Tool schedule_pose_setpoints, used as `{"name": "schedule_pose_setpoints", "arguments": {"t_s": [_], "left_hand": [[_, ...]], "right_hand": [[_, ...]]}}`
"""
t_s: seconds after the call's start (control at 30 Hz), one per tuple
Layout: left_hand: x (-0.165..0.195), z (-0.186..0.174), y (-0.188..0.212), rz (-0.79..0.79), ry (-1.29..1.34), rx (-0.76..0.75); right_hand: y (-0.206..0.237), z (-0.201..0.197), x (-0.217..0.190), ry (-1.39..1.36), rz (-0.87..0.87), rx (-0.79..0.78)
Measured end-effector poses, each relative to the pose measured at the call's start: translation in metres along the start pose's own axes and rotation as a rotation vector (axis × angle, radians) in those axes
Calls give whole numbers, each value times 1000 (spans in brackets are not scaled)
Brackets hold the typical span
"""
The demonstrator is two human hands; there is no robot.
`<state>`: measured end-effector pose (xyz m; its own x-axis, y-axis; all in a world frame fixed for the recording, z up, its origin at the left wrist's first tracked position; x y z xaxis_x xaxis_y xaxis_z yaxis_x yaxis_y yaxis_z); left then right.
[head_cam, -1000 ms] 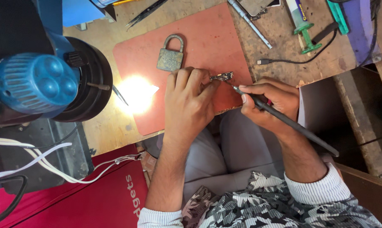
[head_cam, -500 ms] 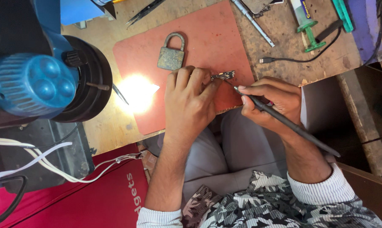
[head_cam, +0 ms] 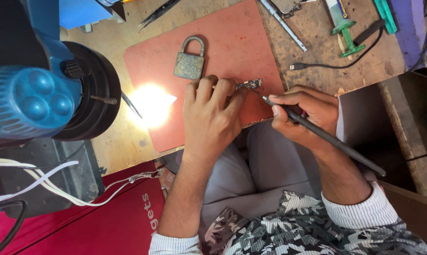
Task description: The person applies flux to a small circuit board and then uses a soldering iron to reflow solder on multiple points. They hold the board with tweezers while working under a magnifying lamp.
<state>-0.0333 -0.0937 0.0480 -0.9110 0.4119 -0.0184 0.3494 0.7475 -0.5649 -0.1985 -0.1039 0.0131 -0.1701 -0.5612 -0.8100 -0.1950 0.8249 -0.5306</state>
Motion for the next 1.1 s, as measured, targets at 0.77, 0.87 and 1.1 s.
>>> {"name": "schedule_pose_setpoints", "arguments": {"t_s": [0.77,0.87,1.1], "left_hand": [[1,6,2,34,-4,-13],[1,7,2,38,-8,-11],[2,5,3,33,-1,2]], "right_hand": [[-1,9,-2,40,-84,-66],[-1,10,-2,52,-82,-77],[0,8,-1,35,-75,-64]]}}
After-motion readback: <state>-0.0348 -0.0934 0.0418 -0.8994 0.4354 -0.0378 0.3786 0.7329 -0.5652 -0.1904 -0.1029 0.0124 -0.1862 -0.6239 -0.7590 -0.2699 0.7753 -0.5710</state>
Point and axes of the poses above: each hand's wrist, its own y-axis away from the middle knuckle, its own z-axis out of the palm, x = y × z, the point moved 9 cm from there along -y, towards the middle knuckle, and after that the axes turned 14 degrees about -y, right-handed, at the moved point
